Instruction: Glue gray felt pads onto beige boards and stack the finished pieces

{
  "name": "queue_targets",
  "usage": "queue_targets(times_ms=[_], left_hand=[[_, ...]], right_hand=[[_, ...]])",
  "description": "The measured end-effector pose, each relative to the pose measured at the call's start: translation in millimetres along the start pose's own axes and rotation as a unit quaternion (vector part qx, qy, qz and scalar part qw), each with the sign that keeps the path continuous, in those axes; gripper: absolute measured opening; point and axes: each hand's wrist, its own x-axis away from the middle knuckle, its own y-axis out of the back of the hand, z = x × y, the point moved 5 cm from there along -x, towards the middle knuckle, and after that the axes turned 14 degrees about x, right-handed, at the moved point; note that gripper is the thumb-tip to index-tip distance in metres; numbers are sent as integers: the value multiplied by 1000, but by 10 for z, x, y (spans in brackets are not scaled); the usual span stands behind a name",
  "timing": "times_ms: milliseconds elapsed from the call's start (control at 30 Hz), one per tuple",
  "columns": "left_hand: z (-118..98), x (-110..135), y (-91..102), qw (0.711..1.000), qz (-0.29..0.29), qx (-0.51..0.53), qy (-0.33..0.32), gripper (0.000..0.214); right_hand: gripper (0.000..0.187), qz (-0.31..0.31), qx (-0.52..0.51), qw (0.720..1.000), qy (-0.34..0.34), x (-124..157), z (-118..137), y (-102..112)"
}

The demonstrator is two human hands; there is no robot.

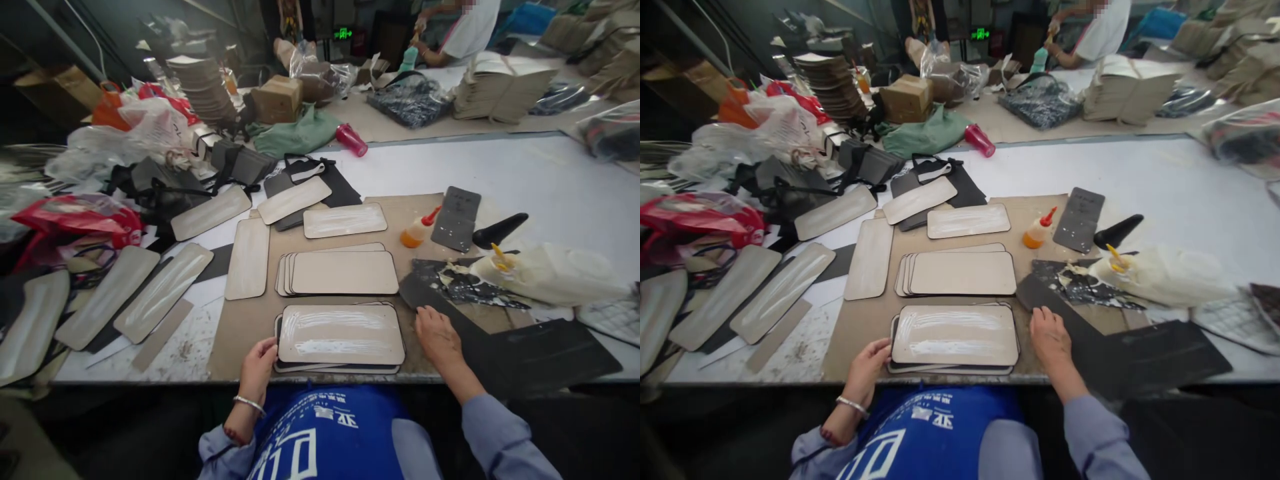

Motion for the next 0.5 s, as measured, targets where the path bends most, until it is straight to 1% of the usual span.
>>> queue_targets(times_ms=[67, 133, 200, 233, 267, 333, 400, 433, 467, 500], left_hand=[[-38, 51, 30, 1000, 2, 6, -9, 37], [-92, 148, 18, 1000, 20, 12, 0, 38], [-152, 294, -83, 996, 68, 35, 52, 40], [-191, 385, -174, 989, 104, 56, 90, 41], [-242, 488, -288, 977, 148, 83, 132, 43], [-392, 709, -553, 937, 248, 147, 200, 52], [-571, 910, -796, 889, 342, 193, 236, 59], [-643, 983, -883, 873, 374, 195, 245, 59], [-696, 1023, -937, 870, 386, 183, 246, 56], [-730, 1030, -959, 878, 381, 160, 240, 51]], right_hand=[[23, -34, 12, 999, -2, 15, -80, 80], [25, -75, 26, 996, -33, 25, -177, 263], [26, -124, 23, 991, -54, 40, -197, 569], [26, -145, 9, 988, -47, 54, -149, 758], [26, -163, -12, 986, -28, 75, -55, 960], [27, -182, -69, 980, 51, 140, 279, 1365], [26, -190, -124, 964, 136, 228, 722, 1712], [25, -200, -148, 954, 167, 270, 940, 1855], [24, -212, -169, 944, 190, 304, 1136, 1967], [23, -219, -184, 937, 202, 327, 1292, 2045]])
